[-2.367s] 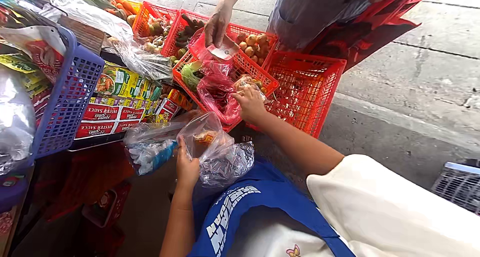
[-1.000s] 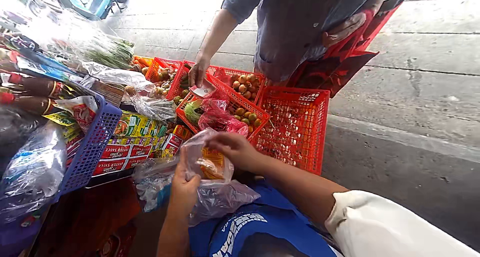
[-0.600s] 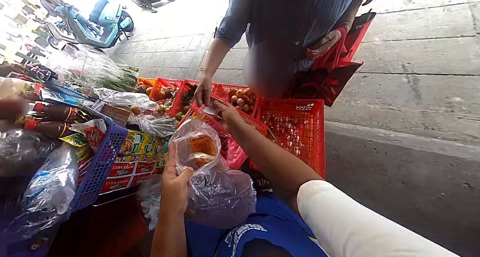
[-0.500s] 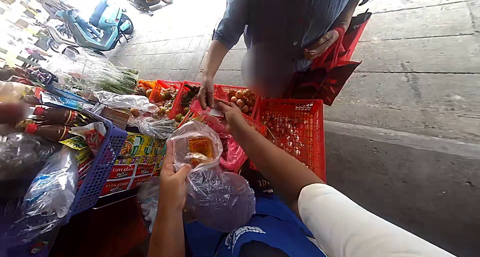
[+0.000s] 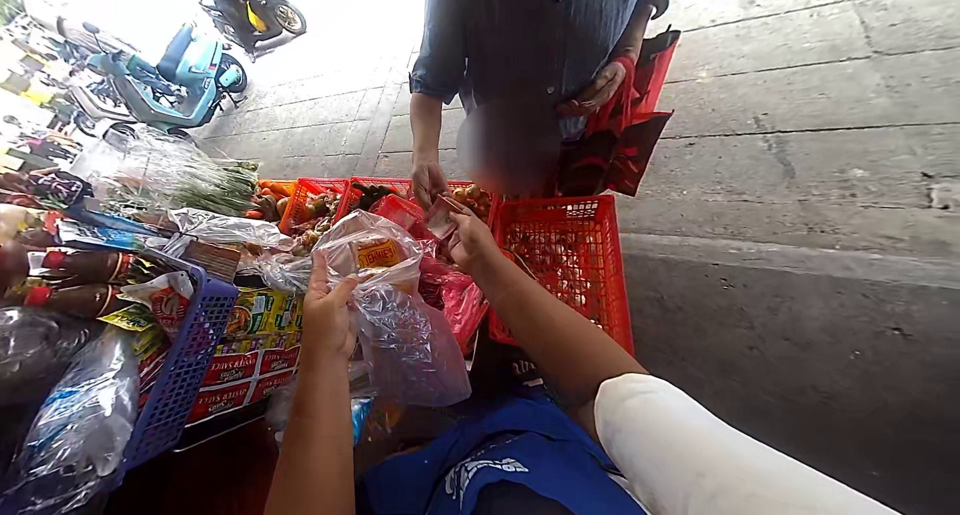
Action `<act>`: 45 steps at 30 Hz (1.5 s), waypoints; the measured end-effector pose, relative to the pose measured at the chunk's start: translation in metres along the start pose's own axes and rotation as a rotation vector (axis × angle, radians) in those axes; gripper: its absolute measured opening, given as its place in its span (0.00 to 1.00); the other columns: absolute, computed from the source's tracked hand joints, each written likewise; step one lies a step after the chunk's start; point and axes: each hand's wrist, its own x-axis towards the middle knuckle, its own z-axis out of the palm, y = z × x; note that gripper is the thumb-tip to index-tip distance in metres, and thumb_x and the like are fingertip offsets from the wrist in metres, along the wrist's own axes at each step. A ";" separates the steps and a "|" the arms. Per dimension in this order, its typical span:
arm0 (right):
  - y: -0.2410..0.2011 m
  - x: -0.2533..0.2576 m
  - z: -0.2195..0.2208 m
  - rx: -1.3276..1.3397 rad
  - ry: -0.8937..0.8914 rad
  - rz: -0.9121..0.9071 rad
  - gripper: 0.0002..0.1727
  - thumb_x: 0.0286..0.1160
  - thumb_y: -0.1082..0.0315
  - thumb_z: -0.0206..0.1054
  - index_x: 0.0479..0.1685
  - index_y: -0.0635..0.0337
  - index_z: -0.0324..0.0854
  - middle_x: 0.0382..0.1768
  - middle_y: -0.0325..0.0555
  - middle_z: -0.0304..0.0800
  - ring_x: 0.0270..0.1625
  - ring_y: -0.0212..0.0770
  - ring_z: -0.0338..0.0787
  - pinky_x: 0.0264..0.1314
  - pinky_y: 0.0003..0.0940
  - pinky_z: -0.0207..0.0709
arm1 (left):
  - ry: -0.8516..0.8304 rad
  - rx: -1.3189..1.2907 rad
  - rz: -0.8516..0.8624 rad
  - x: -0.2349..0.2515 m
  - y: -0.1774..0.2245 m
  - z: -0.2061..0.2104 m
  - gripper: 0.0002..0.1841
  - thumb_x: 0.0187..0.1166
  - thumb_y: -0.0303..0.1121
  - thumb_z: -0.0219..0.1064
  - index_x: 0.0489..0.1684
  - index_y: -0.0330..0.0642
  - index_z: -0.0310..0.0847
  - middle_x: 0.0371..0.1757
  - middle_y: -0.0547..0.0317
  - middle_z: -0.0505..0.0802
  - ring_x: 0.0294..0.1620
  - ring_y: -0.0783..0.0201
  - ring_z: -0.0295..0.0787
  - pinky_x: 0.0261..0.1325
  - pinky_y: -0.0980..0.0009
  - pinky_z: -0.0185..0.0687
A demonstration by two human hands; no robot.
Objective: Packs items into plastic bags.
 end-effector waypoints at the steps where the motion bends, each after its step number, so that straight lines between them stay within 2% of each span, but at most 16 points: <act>1: -0.001 0.000 0.001 0.036 0.036 -0.014 0.21 0.92 0.72 0.48 0.79 0.56 0.71 0.69 0.51 0.84 0.66 0.44 0.87 0.67 0.43 0.82 | 0.009 0.015 -0.018 0.003 0.002 0.004 0.40 0.83 0.21 0.60 0.96 0.48 0.46 0.92 0.51 0.64 0.77 0.60 0.78 0.67 0.64 0.83; 3: -0.006 -0.003 0.000 0.102 0.138 -0.033 0.21 0.91 0.72 0.49 0.79 0.57 0.71 0.70 0.53 0.82 0.67 0.46 0.85 0.68 0.44 0.81 | 0.027 0.032 -0.040 0.008 0.005 0.011 0.38 0.84 0.26 0.61 0.96 0.51 0.49 0.92 0.53 0.64 0.78 0.59 0.75 0.66 0.61 0.80; 6: -0.011 -0.007 -0.006 0.171 0.267 -0.048 0.19 0.91 0.71 0.50 0.77 0.60 0.70 0.68 0.56 0.82 0.65 0.48 0.86 0.64 0.45 0.83 | 0.026 0.066 -0.047 0.013 0.013 0.020 0.35 0.88 0.34 0.60 0.95 0.54 0.51 0.92 0.57 0.63 0.82 0.59 0.71 0.73 0.55 0.76; 9: -0.012 -0.011 -0.019 0.226 0.305 -0.046 0.19 0.92 0.70 0.50 0.76 0.61 0.70 0.66 0.56 0.82 0.63 0.48 0.87 0.63 0.45 0.83 | 0.022 0.085 -0.052 0.019 0.019 0.026 0.31 0.90 0.41 0.58 0.94 0.57 0.55 0.93 0.62 0.63 0.86 0.59 0.66 0.78 0.50 0.70; 13: -0.018 -0.022 -0.036 0.282 0.326 -0.020 0.19 0.95 0.66 0.46 0.77 0.61 0.68 0.62 0.57 0.83 0.59 0.48 0.88 0.61 0.44 0.84 | 0.032 0.059 -0.064 0.027 0.023 0.034 0.29 0.90 0.46 0.57 0.91 0.57 0.61 0.89 0.61 0.70 0.81 0.58 0.73 0.73 0.50 0.76; 16: -0.024 -0.032 -0.044 0.306 0.375 0.011 0.18 0.93 0.67 0.48 0.73 0.60 0.70 0.56 0.56 0.83 0.53 0.46 0.88 0.55 0.42 0.85 | 0.046 0.040 -0.084 0.030 0.025 0.038 0.29 0.89 0.49 0.59 0.89 0.56 0.63 0.86 0.59 0.74 0.80 0.57 0.75 0.73 0.48 0.77; 18: -0.027 -0.036 -0.050 0.315 0.387 0.009 0.17 0.93 0.67 0.48 0.73 0.60 0.69 0.56 0.56 0.83 0.53 0.47 0.87 0.54 0.43 0.84 | 0.038 0.037 -0.094 0.029 0.027 0.040 0.30 0.89 0.50 0.59 0.90 0.57 0.62 0.87 0.61 0.73 0.83 0.57 0.72 0.76 0.47 0.74; 24: -0.030 -0.043 -0.061 0.344 0.435 0.005 0.16 0.92 0.63 0.49 0.70 0.60 0.68 0.56 0.56 0.80 0.53 0.47 0.86 0.54 0.43 0.84 | 0.017 0.012 -0.123 0.020 0.031 0.045 0.33 0.86 0.51 0.61 0.90 0.56 0.61 0.85 0.58 0.75 0.80 0.55 0.75 0.72 0.47 0.77; 28: -0.030 -0.043 -0.065 0.342 0.438 -0.005 0.17 0.92 0.65 0.49 0.72 0.61 0.68 0.57 0.57 0.80 0.54 0.48 0.86 0.54 0.44 0.84 | 0.036 0.019 -0.113 0.019 0.032 0.046 0.32 0.84 0.51 0.65 0.87 0.56 0.66 0.81 0.58 0.79 0.74 0.55 0.80 0.67 0.49 0.79; 30: -0.031 -0.043 -0.065 0.338 0.431 -0.014 0.17 0.92 0.66 0.49 0.73 0.60 0.68 0.58 0.57 0.81 0.54 0.49 0.87 0.56 0.45 0.84 | 0.041 0.009 -0.111 0.020 0.032 0.045 0.32 0.83 0.50 0.66 0.88 0.56 0.66 0.82 0.58 0.79 0.76 0.55 0.78 0.68 0.49 0.78; 32: -0.033 -0.044 -0.064 0.331 0.429 -0.012 0.17 0.92 0.66 0.49 0.73 0.60 0.69 0.57 0.57 0.81 0.54 0.49 0.87 0.55 0.45 0.84 | 0.053 -0.010 -0.098 0.019 0.032 0.044 0.31 0.83 0.48 0.67 0.86 0.55 0.68 0.79 0.57 0.81 0.73 0.56 0.81 0.66 0.50 0.81; 39: -0.040 -0.044 -0.063 0.326 0.422 -0.014 0.17 0.93 0.66 0.48 0.72 0.61 0.69 0.57 0.57 0.81 0.54 0.48 0.87 0.56 0.42 0.84 | 0.039 -0.033 -0.086 0.013 0.033 0.043 0.28 0.87 0.45 0.61 0.86 0.53 0.67 0.76 0.55 0.83 0.69 0.57 0.84 0.65 0.53 0.83; 45: -0.046 -0.046 -0.063 0.325 0.411 -0.008 0.17 0.93 0.66 0.48 0.72 0.62 0.69 0.57 0.58 0.81 0.55 0.48 0.87 0.57 0.42 0.84 | 0.058 -0.030 -0.065 0.009 0.037 0.046 0.25 0.87 0.43 0.63 0.83 0.51 0.72 0.76 0.56 0.83 0.67 0.58 0.84 0.61 0.57 0.83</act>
